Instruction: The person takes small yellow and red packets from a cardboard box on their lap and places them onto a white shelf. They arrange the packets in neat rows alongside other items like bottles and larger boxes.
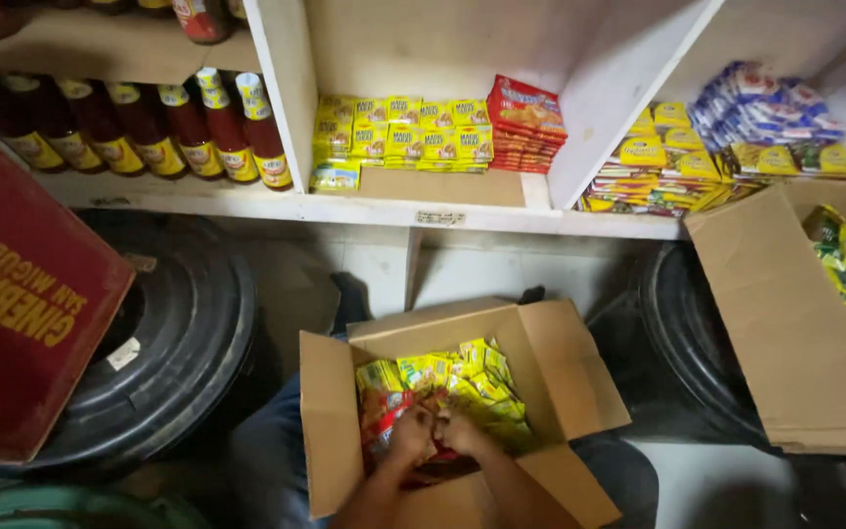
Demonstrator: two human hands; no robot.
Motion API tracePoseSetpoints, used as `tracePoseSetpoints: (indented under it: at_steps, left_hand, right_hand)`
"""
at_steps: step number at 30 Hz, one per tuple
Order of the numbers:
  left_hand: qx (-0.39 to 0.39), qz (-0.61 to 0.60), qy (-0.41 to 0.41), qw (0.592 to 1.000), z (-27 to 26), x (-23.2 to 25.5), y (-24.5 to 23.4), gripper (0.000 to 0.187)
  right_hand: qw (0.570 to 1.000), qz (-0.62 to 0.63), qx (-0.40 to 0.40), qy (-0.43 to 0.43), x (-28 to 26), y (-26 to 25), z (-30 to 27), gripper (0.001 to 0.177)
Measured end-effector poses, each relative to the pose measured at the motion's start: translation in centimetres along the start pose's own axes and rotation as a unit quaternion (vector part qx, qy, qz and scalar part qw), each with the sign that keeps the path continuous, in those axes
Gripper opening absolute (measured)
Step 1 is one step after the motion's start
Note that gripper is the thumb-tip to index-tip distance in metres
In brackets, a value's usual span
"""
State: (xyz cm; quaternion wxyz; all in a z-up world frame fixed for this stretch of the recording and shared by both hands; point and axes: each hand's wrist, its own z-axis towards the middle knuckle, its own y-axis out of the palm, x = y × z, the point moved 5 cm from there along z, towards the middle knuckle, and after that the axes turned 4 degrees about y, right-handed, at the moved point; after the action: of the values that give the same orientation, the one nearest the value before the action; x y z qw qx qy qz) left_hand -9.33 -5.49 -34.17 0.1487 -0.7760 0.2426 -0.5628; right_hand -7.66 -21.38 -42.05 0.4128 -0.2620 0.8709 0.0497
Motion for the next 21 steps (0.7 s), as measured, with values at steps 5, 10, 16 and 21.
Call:
tracePoseSetpoints:
  at_steps: [5, 10, 16, 21]
  left_hand:
    - [0.059, 0.008, -0.023, 0.998, -0.6, -2.0, 0.5, 0.029]
    - [0.074, -0.015, 0.01, 0.997, 0.1, -2.1, 1.8, 0.037]
    - [0.067, 0.037, 0.014, 0.997, 1.5, 1.5, -1.7, 0.031]
    - [0.059, 0.012, -0.137, 0.989, 5.9, 1.5, -2.7, 0.046]
  right_hand:
    - [0.995, 0.044, -0.086, -0.031, 4.2, 0.2, 3.0, 0.009]
    - [0.994, 0.076, -0.05, -0.054, 4.9, -3.4, 4.9, 0.027]
    - [0.969, -0.236, 0.045, -0.06, 3.0, -12.0, 7.6, 0.017]
    - [0.951, -0.239, 0.148, -0.128, -5.6, -14.1, 4.5, 0.008]
